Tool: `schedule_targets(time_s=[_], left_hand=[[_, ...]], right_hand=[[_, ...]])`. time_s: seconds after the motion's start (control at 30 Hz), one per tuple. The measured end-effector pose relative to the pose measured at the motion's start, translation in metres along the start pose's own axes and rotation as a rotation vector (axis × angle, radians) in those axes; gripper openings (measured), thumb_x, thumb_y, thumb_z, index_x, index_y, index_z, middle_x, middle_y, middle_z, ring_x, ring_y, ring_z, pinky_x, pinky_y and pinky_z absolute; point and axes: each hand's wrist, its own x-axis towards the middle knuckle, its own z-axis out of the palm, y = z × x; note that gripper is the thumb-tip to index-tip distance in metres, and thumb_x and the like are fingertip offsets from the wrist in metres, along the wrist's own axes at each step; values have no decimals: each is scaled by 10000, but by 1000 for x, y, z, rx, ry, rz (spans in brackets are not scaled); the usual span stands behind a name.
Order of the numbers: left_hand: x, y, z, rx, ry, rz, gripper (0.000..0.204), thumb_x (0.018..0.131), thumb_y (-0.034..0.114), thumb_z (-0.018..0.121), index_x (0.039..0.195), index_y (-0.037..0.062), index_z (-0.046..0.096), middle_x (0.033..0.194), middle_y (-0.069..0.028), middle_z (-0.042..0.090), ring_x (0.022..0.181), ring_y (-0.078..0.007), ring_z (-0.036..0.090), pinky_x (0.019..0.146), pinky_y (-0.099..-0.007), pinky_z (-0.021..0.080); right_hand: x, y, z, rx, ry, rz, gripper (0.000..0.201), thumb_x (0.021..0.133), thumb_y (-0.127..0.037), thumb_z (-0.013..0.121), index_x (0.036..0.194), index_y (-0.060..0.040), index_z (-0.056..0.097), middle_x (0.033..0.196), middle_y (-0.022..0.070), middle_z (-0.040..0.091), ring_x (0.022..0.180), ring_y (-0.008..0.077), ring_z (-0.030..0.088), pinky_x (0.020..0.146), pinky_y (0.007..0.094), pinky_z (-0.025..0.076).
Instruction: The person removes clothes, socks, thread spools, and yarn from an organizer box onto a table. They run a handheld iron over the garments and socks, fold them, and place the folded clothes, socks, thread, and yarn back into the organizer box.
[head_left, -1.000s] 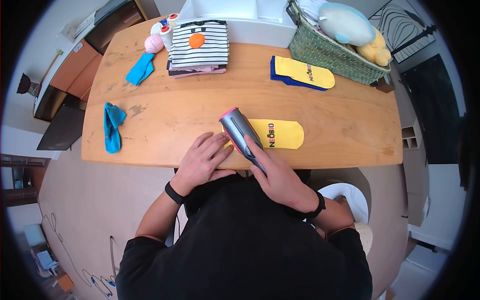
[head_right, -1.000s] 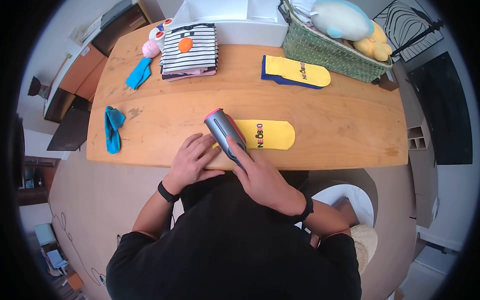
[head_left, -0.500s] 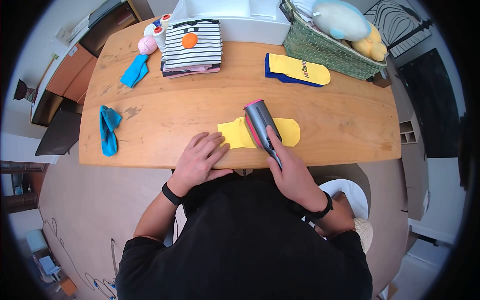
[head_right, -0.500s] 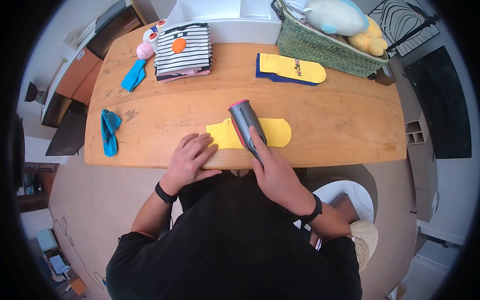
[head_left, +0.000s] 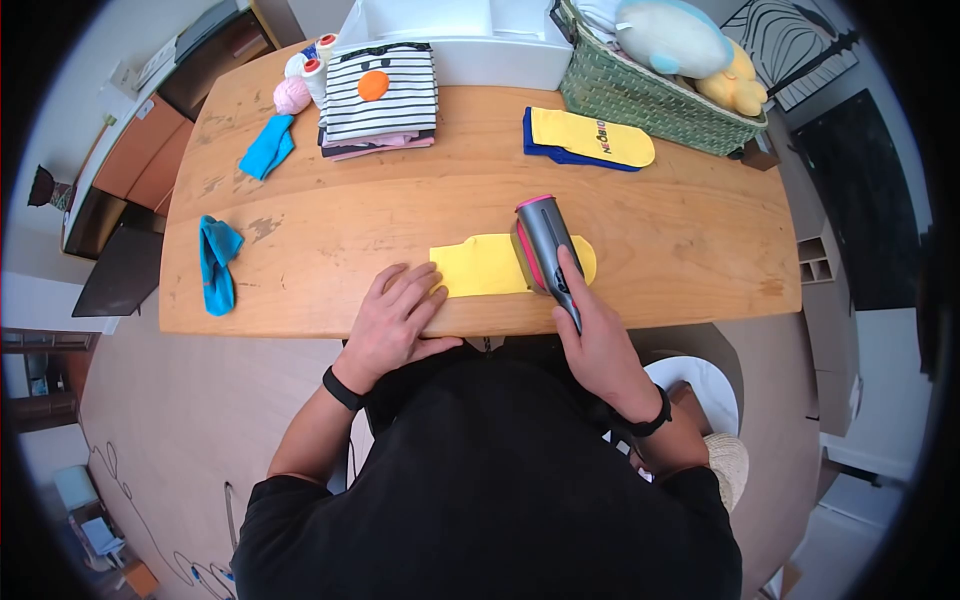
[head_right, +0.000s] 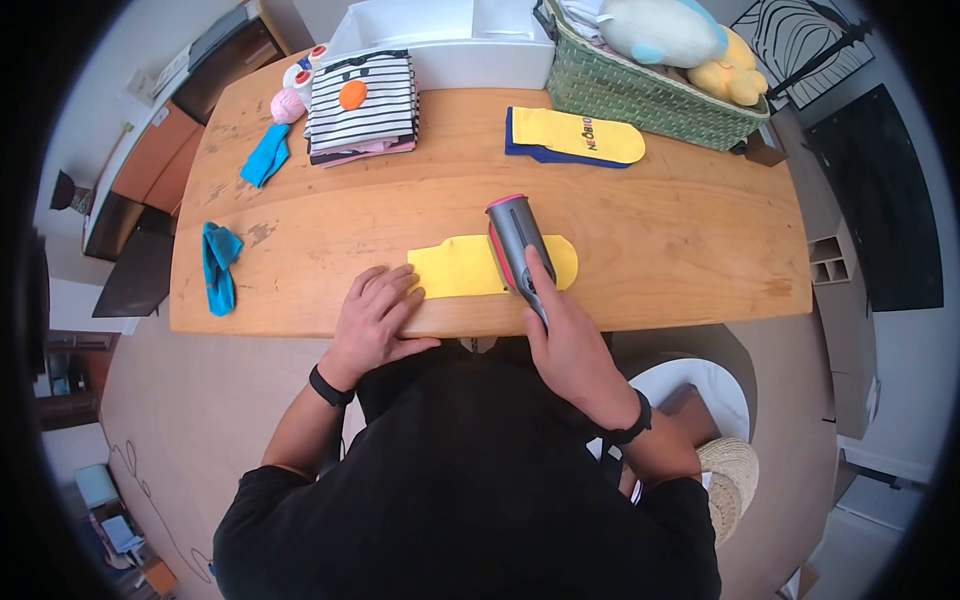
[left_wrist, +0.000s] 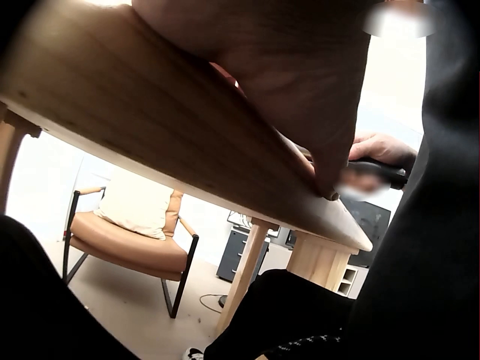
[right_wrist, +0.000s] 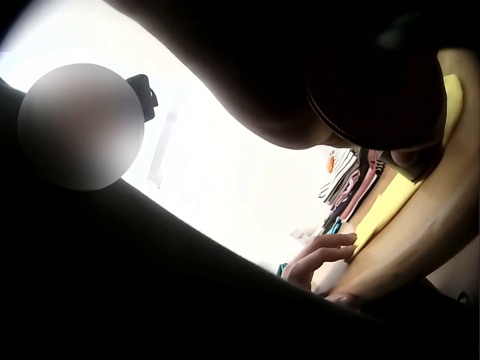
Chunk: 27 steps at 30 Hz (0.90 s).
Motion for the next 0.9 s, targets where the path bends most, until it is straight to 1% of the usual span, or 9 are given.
schedule_targets(time_s=[0.03, 0.1, 0.13, 0.2, 0.23, 0.37, 0.43, 0.57, 0.9], left_hand=[[1, 1, -1, 0, 1, 0, 662, 871, 550, 940, 1216, 10, 774, 1418, -191, 734, 1442, -380, 668, 1211, -581, 508], [8, 7, -10, 26, -66, -13, 667, 884, 546, 934, 1218, 5, 732, 1563, -224, 684, 1527, -397, 619, 1270, -597, 465], [8, 6, -9, 25, -66, -10, 667, 884, 546, 934, 1218, 5, 732, 1563, -224, 684, 1527, -397, 619, 1270, -597, 465], [8, 4, -7, -5, -177, -33, 668, 899, 539, 927, 1226, 6, 691, 1664, -242, 619, 1582, -400, 574, 1318, -602, 420], [8, 4, -7, -5, -176, -31, 668, 899, 539, 927, 1226, 6, 691, 1664, -242, 619, 1582, -400, 574, 1318, -602, 420], [8, 4, -8, -10, -177, -36, 668, 903, 536, 927, 1227, 6, 682, 1656, -234, 625, 1578, -391, 578, 1324, -594, 416], [8, 3, -6, -12, -176, -37, 666, 903, 537, 927, 1225, 8, 683, 1655, -233, 627, 1578, -391, 579, 1324, -595, 417], [7, 3, -5, -10, -171, -39, 669, 900, 539, 930, 1228, 12, 681, 1651, -230, 631, 1578, -388, 580, 1326, -597, 416], [7, 4, -5, -11, -167, -48, 664, 899, 538, 929, 1226, 19, 675, 1646, -223, 635, 1575, -388, 582, 1323, -598, 421]], right_hand=[[-1, 2, 0, -5, 19, -17, 820, 1122, -43, 630, 1854, -128, 270, 1089, 315, 688, 1005, 521, 709, 933, 549, 561], [-2, 2, 5, -14, 31, -47, 820, 1121, -40, 628, 1854, -127, 270, 1088, 316, 690, 1006, 523, 708, 937, 551, 560], [-3, 1, 6, -22, 46, -75, 820, 1120, -37, 626, 1854, -127, 271, 1086, 317, 691, 1007, 525, 707, 940, 554, 560], [-2, -1, -4, -6, 27, -18, 823, 1118, -30, 622, 1854, -125, 268, 1104, 323, 696, 1020, 530, 708, 944, 556, 559], [-1, -1, -8, 11, 1, 32, 826, 1116, -24, 619, 1855, -123, 265, 1122, 328, 701, 1033, 536, 708, 948, 559, 558], [-5, 7, -4, -17, 62, -26, 818, 1113, -18, 614, 1852, -121, 278, 1144, 331, 706, 1046, 542, 708, 956, 556, 561], [-6, 6, -12, 22, 58, 38, 811, 1110, -18, 620, 1847, -117, 296, 1155, 333, 707, 1063, 542, 711, 967, 543, 566], [-11, 13, -11, 3, 93, -10, 806, 1107, -16, 623, 1844, -116, 311, 1155, 329, 708, 1066, 536, 713, 978, 533, 568], [-21, 21, -22, -36, 121, 73, 831, 1101, -4, 621, 1853, -117, 287, 1206, 341, 713, 1103, 532, 723, 1001, 521, 572]])
